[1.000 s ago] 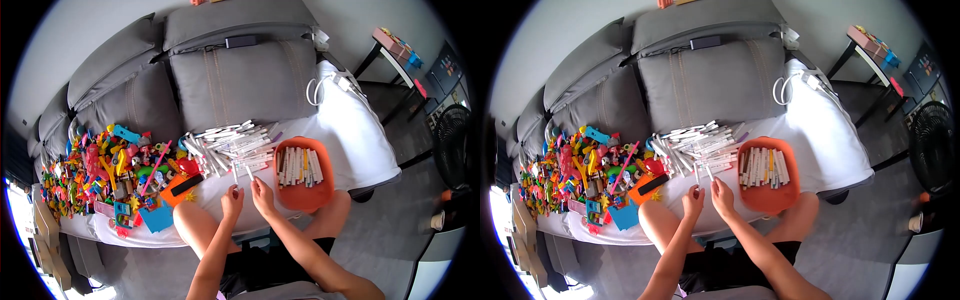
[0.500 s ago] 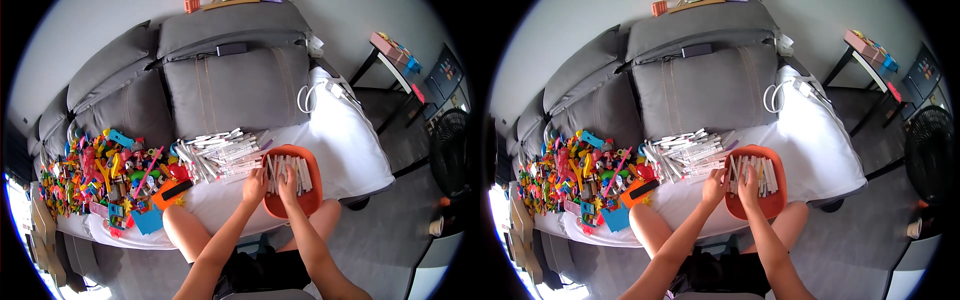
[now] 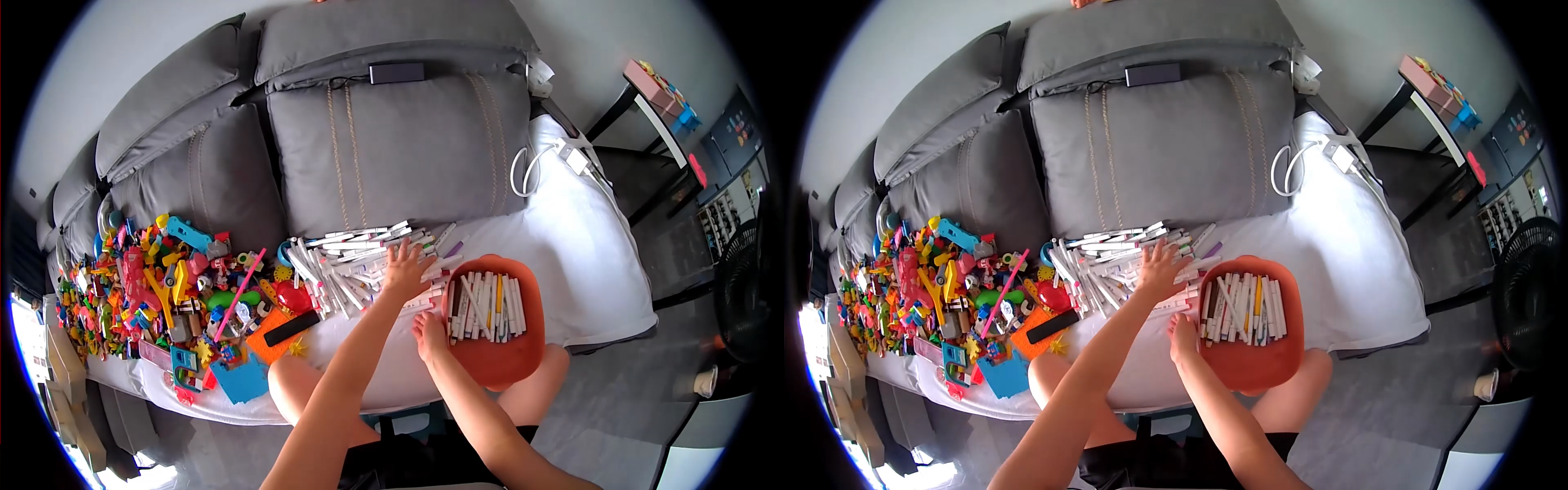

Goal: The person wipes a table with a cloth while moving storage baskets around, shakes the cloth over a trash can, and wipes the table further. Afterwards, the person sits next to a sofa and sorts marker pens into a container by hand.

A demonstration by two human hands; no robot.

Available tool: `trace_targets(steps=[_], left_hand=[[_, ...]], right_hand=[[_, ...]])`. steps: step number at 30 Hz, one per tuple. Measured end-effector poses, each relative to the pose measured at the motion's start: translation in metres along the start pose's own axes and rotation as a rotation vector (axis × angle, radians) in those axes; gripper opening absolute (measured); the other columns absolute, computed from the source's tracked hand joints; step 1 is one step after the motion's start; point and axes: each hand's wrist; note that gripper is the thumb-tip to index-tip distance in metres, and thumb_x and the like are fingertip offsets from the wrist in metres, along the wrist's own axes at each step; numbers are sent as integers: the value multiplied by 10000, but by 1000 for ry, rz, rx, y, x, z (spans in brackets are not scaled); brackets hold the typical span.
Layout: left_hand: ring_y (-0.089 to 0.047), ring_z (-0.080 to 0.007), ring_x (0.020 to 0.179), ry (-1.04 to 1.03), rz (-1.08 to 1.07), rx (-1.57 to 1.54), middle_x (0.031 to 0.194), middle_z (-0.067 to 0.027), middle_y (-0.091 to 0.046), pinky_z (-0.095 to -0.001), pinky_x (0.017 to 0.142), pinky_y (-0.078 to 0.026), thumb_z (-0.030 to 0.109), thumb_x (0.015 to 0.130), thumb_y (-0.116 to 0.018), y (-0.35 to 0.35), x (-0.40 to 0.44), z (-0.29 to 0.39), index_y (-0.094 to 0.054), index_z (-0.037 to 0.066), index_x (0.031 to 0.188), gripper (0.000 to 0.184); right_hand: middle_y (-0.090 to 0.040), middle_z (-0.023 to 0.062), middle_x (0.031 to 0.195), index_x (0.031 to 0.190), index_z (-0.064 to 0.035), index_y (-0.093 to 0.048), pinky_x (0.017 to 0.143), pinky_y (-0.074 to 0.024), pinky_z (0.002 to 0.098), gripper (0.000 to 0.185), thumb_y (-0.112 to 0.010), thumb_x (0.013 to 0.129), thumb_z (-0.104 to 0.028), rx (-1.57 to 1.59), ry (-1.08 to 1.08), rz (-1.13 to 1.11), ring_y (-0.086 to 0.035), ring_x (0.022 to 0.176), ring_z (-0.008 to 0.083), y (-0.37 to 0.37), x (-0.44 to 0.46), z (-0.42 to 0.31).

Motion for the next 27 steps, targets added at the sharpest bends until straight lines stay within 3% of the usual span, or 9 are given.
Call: trace_targets(steps=[6,8,12,15,16,19,20,23,27], left_hand=[[-400,-296,1184,112,362,-101,1261,-73,-459,-518,1001,-282,363,750,-655,-23,-58,-18,-594,233,1158,432],[-399,-295,1204,190,383,-160,1271,-79,-459,-516,1020,-273,350,779,-628,-26,-79,-17,-603,222,1152,394],[-394,-297,1236,336,491,-180,1335,-103,-434,-512,1020,-279,339,795,-626,-44,-118,2,-604,224,1173,396],[-391,-315,1252,417,523,-185,1366,-130,-418,-514,1010,-289,323,810,-617,-52,-137,14,-594,206,1198,405],[-387,-320,1255,447,525,-199,1365,-133,-419,-514,1009,-288,317,813,-615,-53,-141,19,-595,200,1199,403],[-378,-344,1261,473,548,-272,1362,-161,-418,-495,1018,-285,258,818,-614,-64,-153,25,-596,111,1176,388],[-378,-348,1262,472,565,-305,1360,-167,-419,-488,1023,-284,240,816,-616,-68,-155,27,-595,87,1168,385],[-372,-398,1248,521,596,-467,1341,-212,-424,-459,1016,-312,166,825,-603,-62,-164,33,-581,-14,1113,341],[-437,-430,1122,603,689,-594,1191,-249,-497,-474,940,-364,138,858,-570,-62,-181,31,-573,-58,1008,247]], right_hand=[[-488,109,1202,1222,-37,-436,949,-358,334,415,-500,881,-265,-87,126,18,-473,1082,219,-25,0,-9],[-414,179,1339,1339,13,-334,995,-334,340,540,-492,868,-199,-184,257,-40,-425,1204,288,-31,5,-5],[-413,224,1343,1397,18,-239,1000,-350,368,597,-474,862,-107,-334,481,-64,-423,1232,314,-37,6,7],[-486,172,1292,1392,-15,-279,950,-390,352,564,-507,882,-96,-583,658,-81,-487,1169,267,-22,12,20],[-499,205,1259,1377,-3,-287,933,-403,374,601,-562,850,-95,-566,662,-120,-498,1152,296,-17,14,25],[-520,239,1199,1352,11,-305,906,-423,379,634,-611,811,-113,-873,943,-47,-521,1104,332,-2,1,41],[-583,253,1046,1316,26,-333,821,-466,396,637,-639,780,-132,-849,1181,56,-580,966,360,-2,-6,49],[-621,225,901,1279,34,-354,734,-489,415,592,-629,782,-132,-1029,835,38,-613,837,359,1,-44,51],[-627,210,879,1196,-7,-458,647,-488,431,488,-653,775,-158,-1046,1021,86,-617,728,378,4,-38,57]])
Point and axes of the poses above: each hand's wrist, its own x-axis towards the middle knuckle, its own y-axis out of the back of the hand, z = x × y
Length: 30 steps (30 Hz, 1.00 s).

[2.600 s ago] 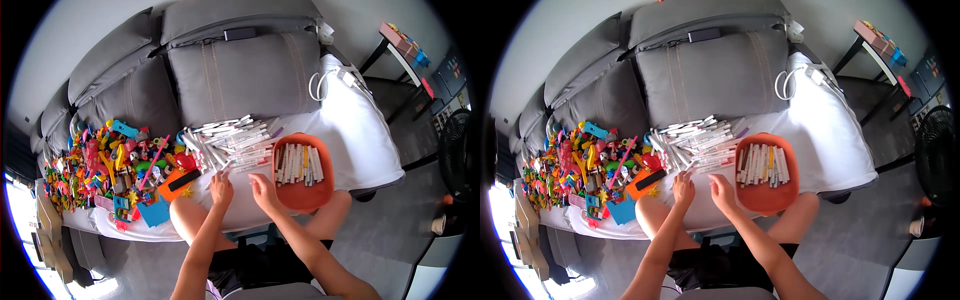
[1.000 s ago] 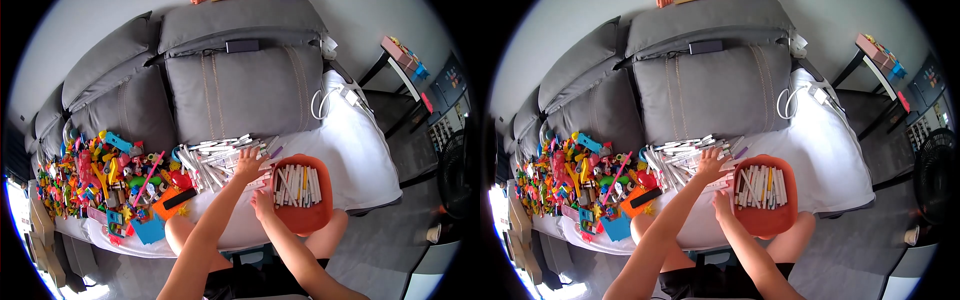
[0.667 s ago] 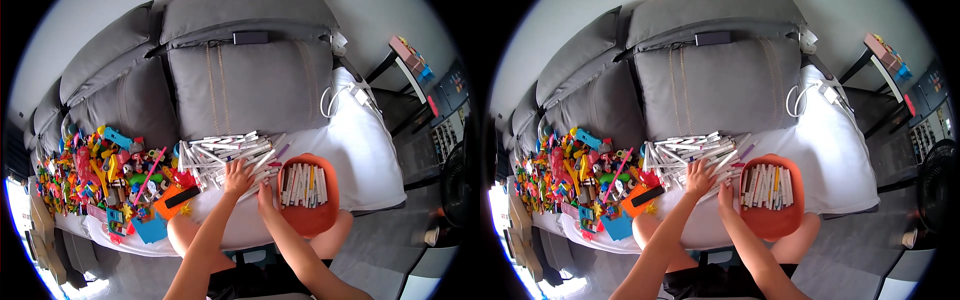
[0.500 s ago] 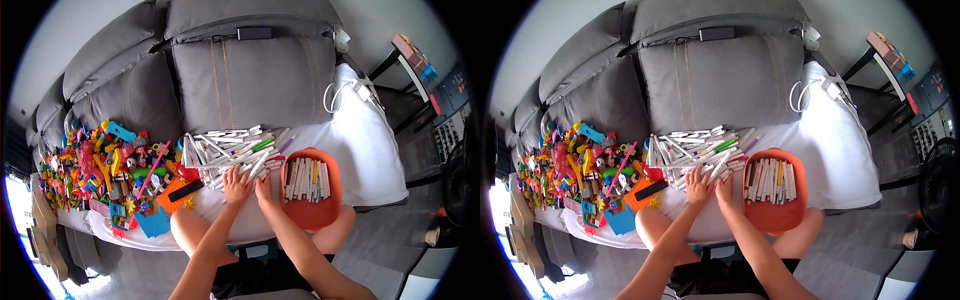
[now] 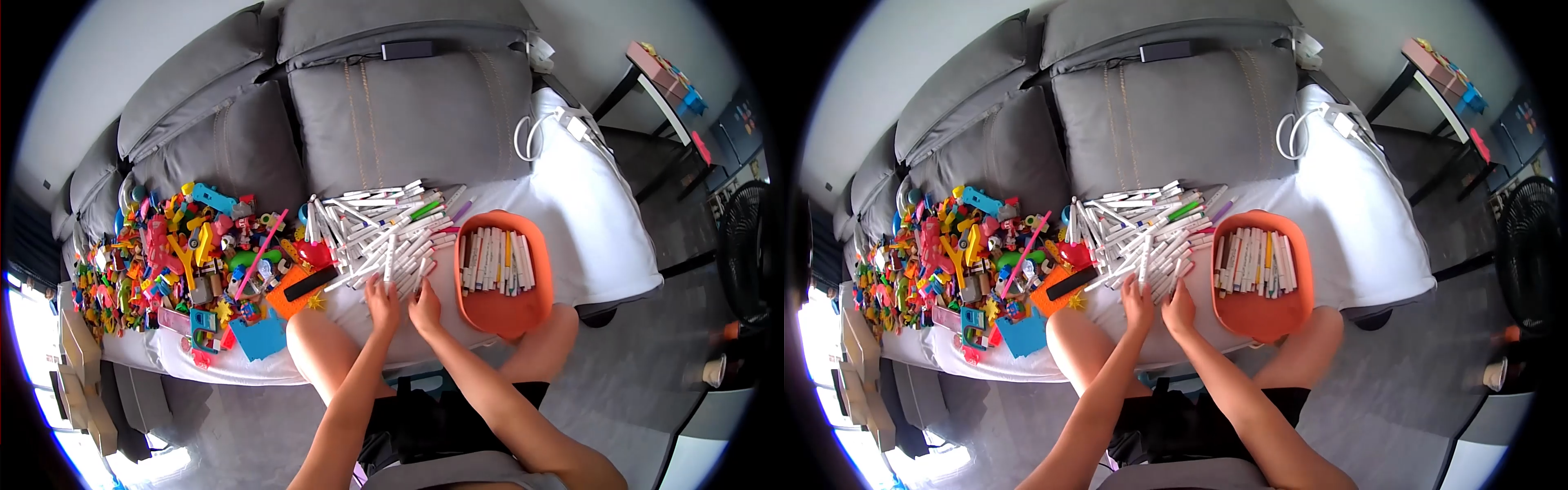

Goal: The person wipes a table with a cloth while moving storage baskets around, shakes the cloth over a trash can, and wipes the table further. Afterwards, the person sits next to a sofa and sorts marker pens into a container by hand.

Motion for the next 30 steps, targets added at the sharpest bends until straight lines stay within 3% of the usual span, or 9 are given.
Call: trace_targets(steps=[6,8,12,14,15,19,21,26,30], left_hand=[[-555,-333,755,173,-12,-74,917,-205,-562,-357,626,-465,142,891,-557,20,-11,54,-576,-52,969,209],[-603,-303,571,195,-101,-266,692,-177,-598,-362,517,-468,144,906,-544,0,-17,81,-549,-21,1117,268],[-618,-412,660,16,-263,-328,757,-259,-619,-460,574,-489,141,892,-514,-42,-19,158,-446,-14,1256,401],[-596,-465,706,-3,-299,-387,800,-307,-605,-492,627,-488,161,881,-514,-79,-22,174,-441,-50,1242,425],[-596,-465,729,52,-388,-386,837,-311,-605,-491,653,-486,167,877,-520,-92,-21,181,-438,-57,1241,435],[-592,-449,826,77,-568,-285,993,-324,-581,-492,747,-472,183,865,-541,-121,-26,192,-427,-62,1252,472],[-592,-428,853,-81,-415,-327,1040,-298,-572,-475,777,-471,175,862,-549,-111,-24,183,-437,-48,1254,465],[-624,-298,775,-95,-218,-418,968,-168,-618,-331,667,-512,48,865,-530,-27,-3,141,-594,13,1043,193],[-624,-292,777,-149,-84,-20,904,-145,-627,-371,683,-504,50,855,-537,15,6,35,-615,27,976,145]], right_hand=[[-599,11,817,1221,-39,-560,500,-443,196,329,-586,911,-142,674,-100,49,-550,583,53,78,2,-37],[-615,50,826,1171,-22,-586,519,-456,214,282,-571,909,-123,685,-94,176,-572,602,68,111,9,-26],[-629,230,1061,1173,37,-566,865,-468,357,348,-493,841,-34,328,-38,372,-623,970,326,164,33,32],[-643,181,997,1161,66,-565,741,-487,285,356,-499,821,-17,232,-103,359,-612,820,179,179,47,67],[-638,224,1036,1161,74,-560,819,-476,312,361,-509,817,-25,223,-230,260,-630,944,241,185,54,84],[-605,216,1090,1172,53,-558,862,-461,358,372,-537,813,-43,67,15,338,-594,979,302,201,69,96],[-545,244,1202,1173,29,-555,927,-433,380,361,-524,821,-42,-24,55,372,-533,1111,364,201,70,94],[-601,166,1025,1094,-18,-573,843,-474,374,305,-510,802,48,136,237,369,-590,956,326,169,37,11],[-634,148,864,1008,-16,-613,684,-512,312,230,-556,793,45,239,294,-76,-637,796,283,106,11,-31]])
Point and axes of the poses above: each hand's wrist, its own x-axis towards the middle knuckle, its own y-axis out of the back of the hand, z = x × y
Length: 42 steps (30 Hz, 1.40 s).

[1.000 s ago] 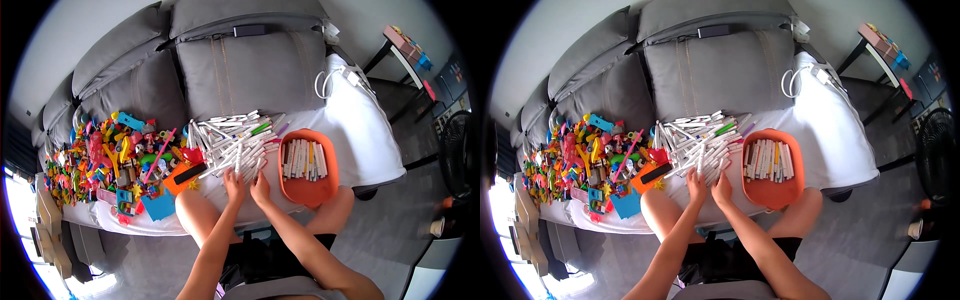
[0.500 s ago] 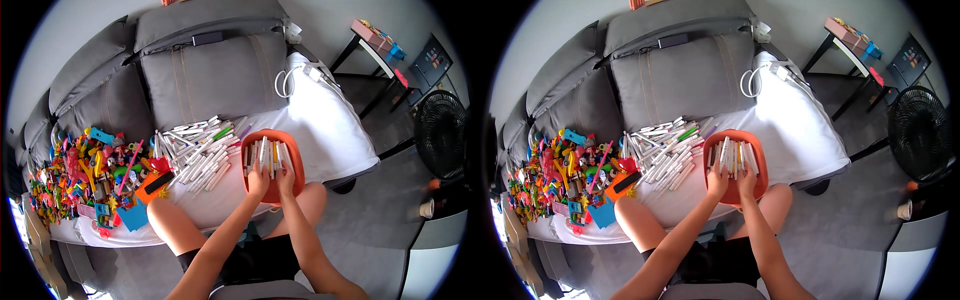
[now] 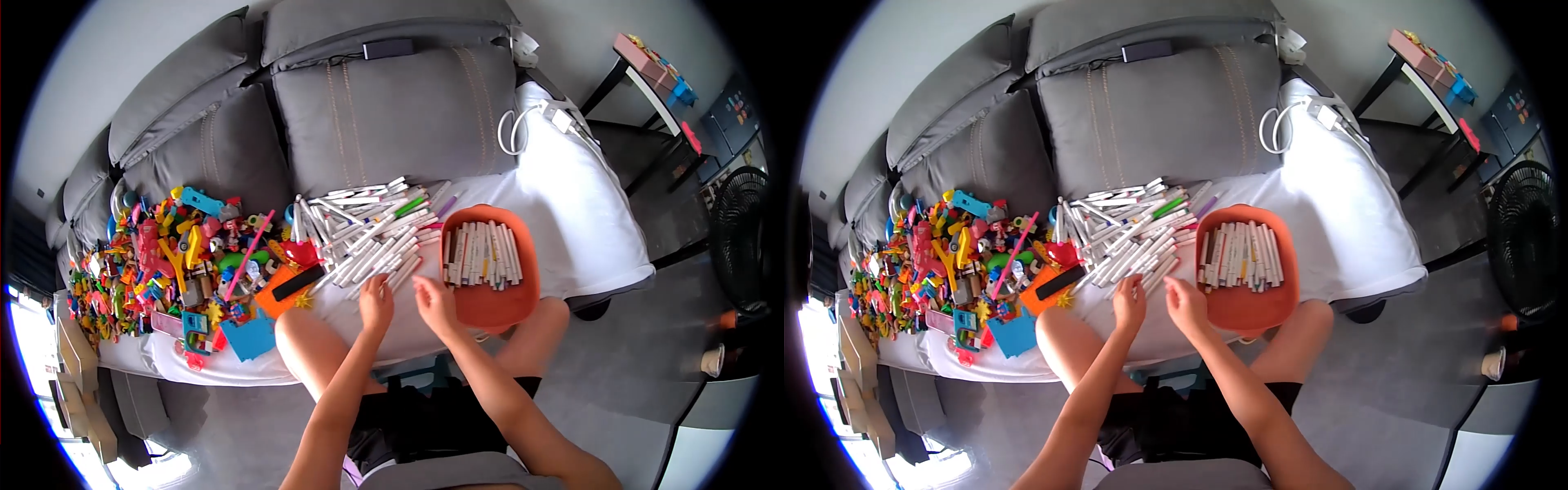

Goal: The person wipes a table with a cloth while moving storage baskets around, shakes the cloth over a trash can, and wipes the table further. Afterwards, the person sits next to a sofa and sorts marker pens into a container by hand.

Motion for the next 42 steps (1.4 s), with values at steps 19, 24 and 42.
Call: trace_targets(steps=[19,24,42], left_hand=[[-567,-312,934,227,-221,207,1115,-101,-534,-410,752,-480,173,752,-672,18,-44,-27,-664,99,918,182],[-613,-300,744,369,-196,36,873,-93,-619,-385,659,-491,212,780,-665,22,-43,-19,-655,52,898,199],[-636,-317,623,153,-113,-190,709,-155,-648,-398,595,-503,185,847,-578,-75,36,114,-573,50,1132,315]], right_hand=[[-523,200,951,1109,-103,-510,668,-494,464,377,-654,765,-157,-393,-235,-243,-593,771,382,-60,-42,27],[-505,208,993,1172,-59,-432,678,-518,434,545,-696,702,-133,-499,-397,-359,-602,808,381,-43,-28,15],[-667,165,875,1072,44,-594,691,-513,297,248,-617,857,-77,-98,-204,313,-661,768,249,68,-4,23]])
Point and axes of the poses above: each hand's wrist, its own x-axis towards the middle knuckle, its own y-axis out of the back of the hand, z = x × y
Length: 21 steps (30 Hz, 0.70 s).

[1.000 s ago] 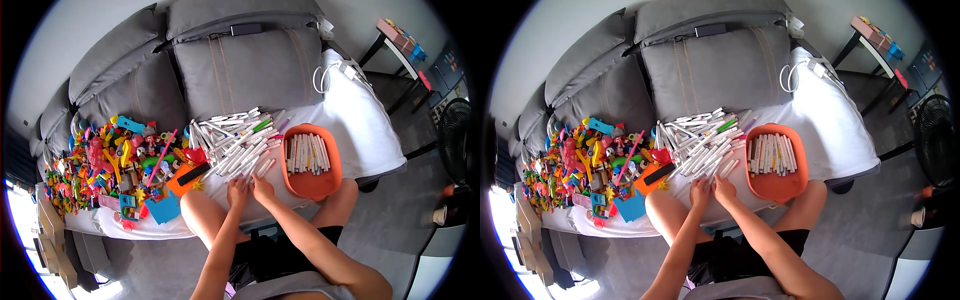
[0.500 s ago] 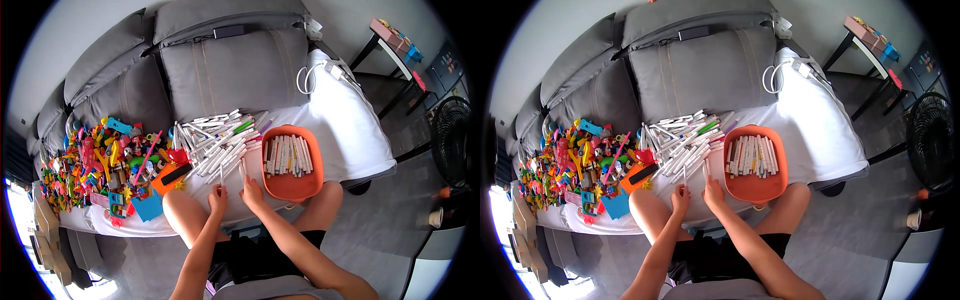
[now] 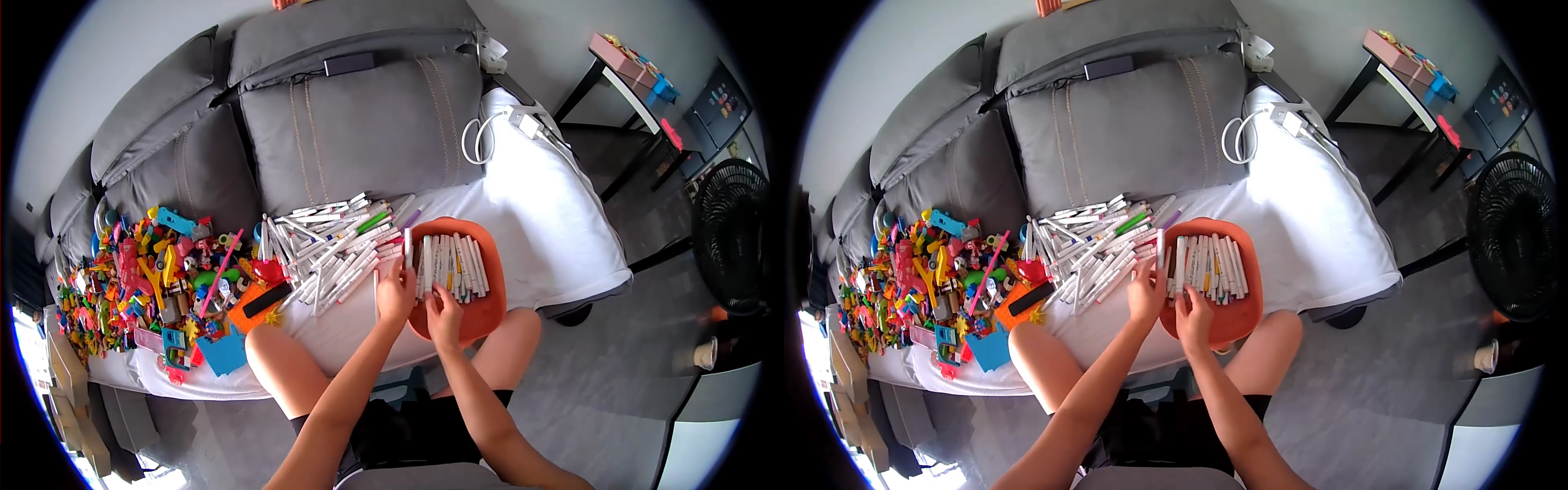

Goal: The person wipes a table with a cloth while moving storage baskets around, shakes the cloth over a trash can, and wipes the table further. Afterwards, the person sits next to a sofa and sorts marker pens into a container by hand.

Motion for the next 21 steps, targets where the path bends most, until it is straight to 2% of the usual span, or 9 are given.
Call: trace_targets(steps=[1,2,5,9,10,12,15,19,21], left_hand=[[-641,-337,701,-33,-54,66,831,-187,-653,-428,637,-502,212,852,-560,-3,2,0,-578,50,1141,331],[-632,-323,706,-140,-14,141,912,-188,-634,-414,645,-503,187,846,-568,-3,2,-2,-595,37,1115,309],[-594,-310,656,-62,13,-23,919,-140,-599,-391,631,-498,114,829,-582,23,-4,-3,-631,46,1047,234],[-596,-297,790,-161,88,244,939,-109,-599,-393,677,-498,50,768,-597,75,-16,-78,-654,81,984,225],[-588,-296,829,-196,111,360,947,-99,-601,-393,698,-496,39,755,-595,92,-18,-94,-657,88,976,235],[-556,-308,892,-102,104,492,1001,-91,-589,-416,767,-474,38,729,-596,124,-20,-122,-664,107,985,274],[-563,-312,905,54,62,438,988,-101,-585,-416,774,-475,69,747,-587,150,-26,-158,-674,130,985,261],[-574,-311,907,203,6,320,988,-129,-577,-399,777,-480,105,774,-601,138,-31,-157,-665,140,1005,242],[-572,-316,921,253,46,304,1002,-137,-573,-403,784,-476,109,777,-606,130,-36,-152,-654,145,1017,247]], right_hand=[[-649,192,951,1060,37,-595,715,-511,327,237,-608,852,-77,54,-58,-49,-649,796,320,-3,4,6],[-644,188,967,1053,33,-597,710,-510,327,226,-604,853,-72,-11,56,-14,-648,799,315,-7,5,11],[-624,159,998,1019,18,-607,671,-508,304,173,-583,855,-33,-99,316,28,-646,794,252,-15,9,0],[-623,104,902,1017,-7,-616,642,-499,235,190,-564,840,36,280,-9,-325,-634,760,142,-48,-23,-23],[-616,142,968,1057,-18,-606,652,-518,276,227,-587,832,-10,226,2,-475,-646,768,204,-60,-30,-18],[-571,187,1044,1100,-25,-591,671,-530,353,289,-598,815,-76,25,175,-437,-638,785,304,-87,-44,-15],[-517,211,1141,1060,-40,-592,686,-521,441,271,-567,791,-65,-384,19,-560,-618,757,372,-110,-52,-17],[-519,179,960,900,-36,-597,660,-519,445,148,-585,757,-69,-527,75,-524,-610,752,386,-120,-48,-7],[-557,148,939,947,-77,-629,670,-509,440,215,-617,733,-93,-587,52,-565,-612,758,349,-115,-50,2]])
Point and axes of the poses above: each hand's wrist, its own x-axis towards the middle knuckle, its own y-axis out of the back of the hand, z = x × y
